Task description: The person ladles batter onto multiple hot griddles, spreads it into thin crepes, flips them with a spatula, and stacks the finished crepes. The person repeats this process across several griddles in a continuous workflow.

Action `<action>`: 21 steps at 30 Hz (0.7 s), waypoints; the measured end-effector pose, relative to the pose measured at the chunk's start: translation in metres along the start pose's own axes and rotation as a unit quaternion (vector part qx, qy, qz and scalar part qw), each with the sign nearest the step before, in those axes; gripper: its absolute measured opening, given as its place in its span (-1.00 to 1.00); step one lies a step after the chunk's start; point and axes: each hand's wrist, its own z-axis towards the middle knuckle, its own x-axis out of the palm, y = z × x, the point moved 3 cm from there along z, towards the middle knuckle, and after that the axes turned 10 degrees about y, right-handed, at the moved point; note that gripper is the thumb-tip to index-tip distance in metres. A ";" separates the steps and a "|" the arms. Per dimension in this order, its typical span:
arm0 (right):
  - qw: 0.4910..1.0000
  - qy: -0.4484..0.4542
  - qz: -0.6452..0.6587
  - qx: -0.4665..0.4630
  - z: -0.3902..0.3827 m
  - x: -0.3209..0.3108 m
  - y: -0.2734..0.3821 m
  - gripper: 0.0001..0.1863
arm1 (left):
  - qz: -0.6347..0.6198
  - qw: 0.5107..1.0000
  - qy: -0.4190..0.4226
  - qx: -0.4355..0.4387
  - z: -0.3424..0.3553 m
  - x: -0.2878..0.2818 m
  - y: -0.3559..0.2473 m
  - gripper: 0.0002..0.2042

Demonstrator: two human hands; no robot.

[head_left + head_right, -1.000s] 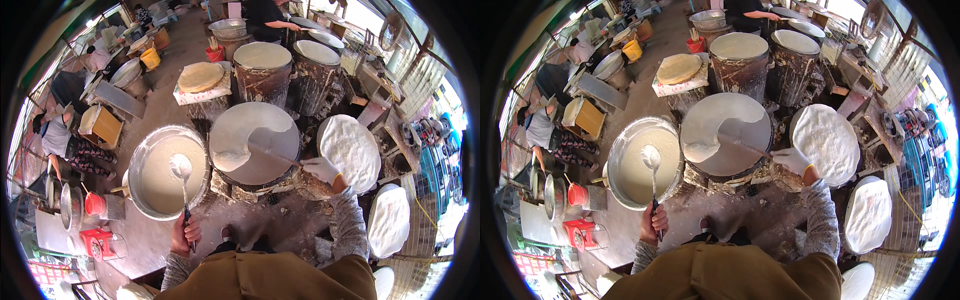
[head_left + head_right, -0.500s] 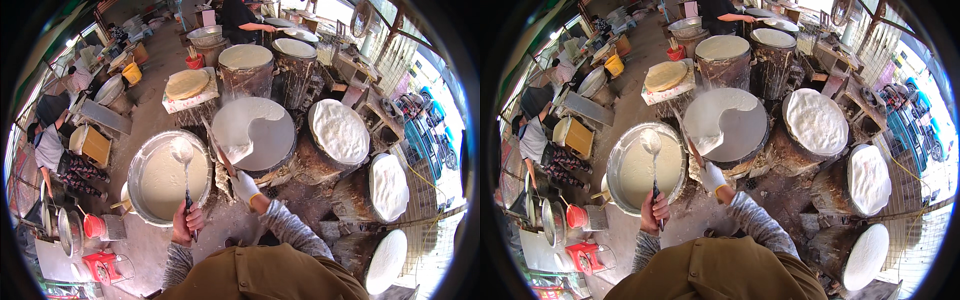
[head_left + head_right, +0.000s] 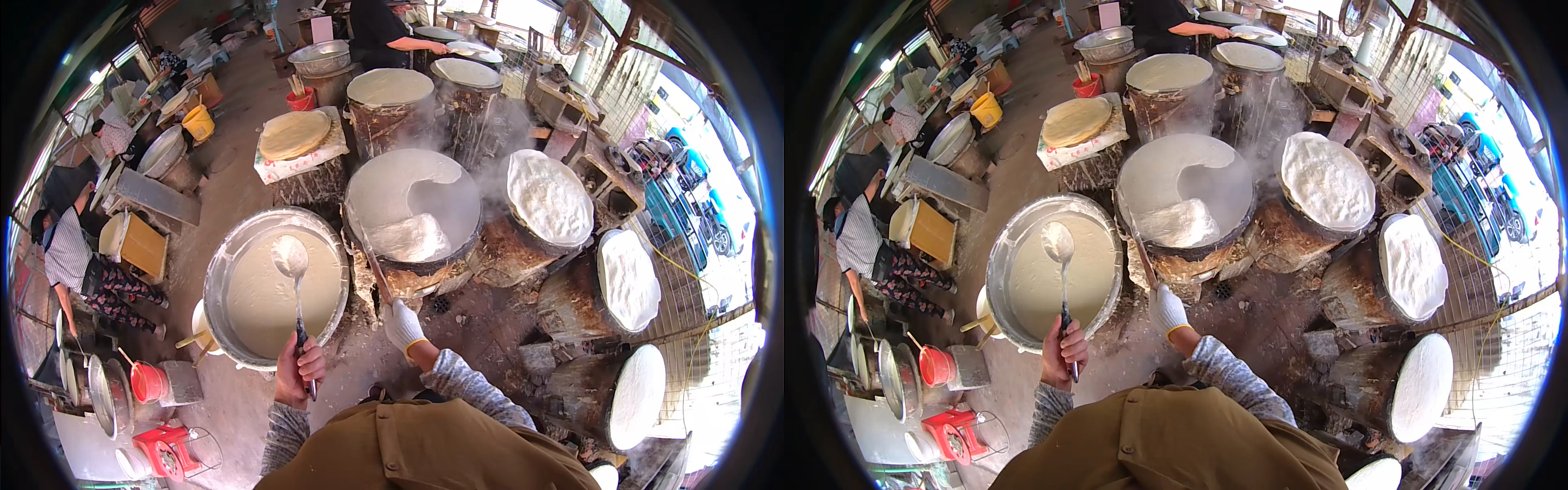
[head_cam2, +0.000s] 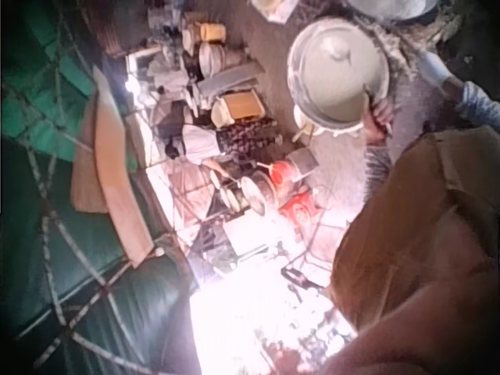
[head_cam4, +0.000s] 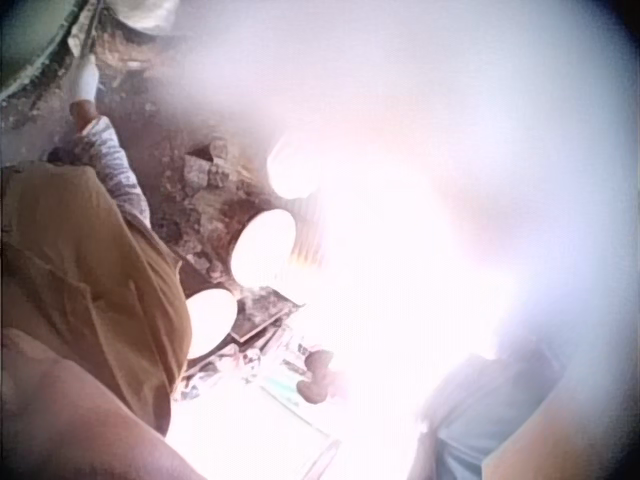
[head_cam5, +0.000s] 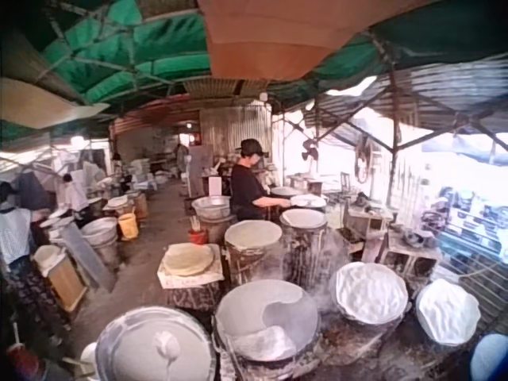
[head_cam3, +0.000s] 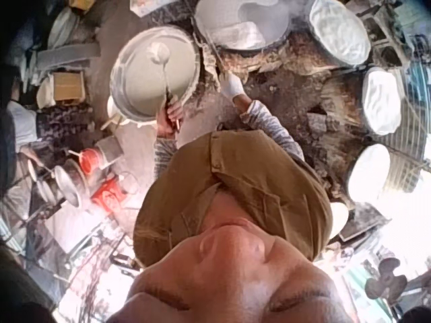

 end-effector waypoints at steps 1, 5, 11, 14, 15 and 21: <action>1.000 0.012 0.009 0.011 -0.002 -0.002 0.001 -0.67 | 0.001 1.000 0.002 -0.002 0.001 0.002 -0.001 -0.63; 0.997 -0.010 -0.008 0.075 -0.016 -0.074 -0.041 -0.66 | -0.005 1.000 0.019 -0.008 0.004 0.003 0.001 -0.63; 0.986 -0.003 -0.168 -0.005 0.012 -0.118 -0.097 -0.66 | -0.021 1.000 0.005 -0.010 0.016 0.000 0.014 -0.64; 0.834 0.099 -0.510 -0.185 0.010 -0.061 -0.097 -0.69 | -0.021 1.000 0.001 -0.005 0.029 0.004 0.022 -0.65; 0.958 0.087 -0.257 -0.088 -0.010 -0.067 -0.078 -0.68 | -0.018 1.000 -0.002 0.006 0.026 0.007 0.022 -0.65; 0.968 -0.007 -0.224 -0.111 0.001 -0.167 -0.142 -0.64 | -0.004 1.000 -0.001 0.011 0.044 0.020 0.038 -0.65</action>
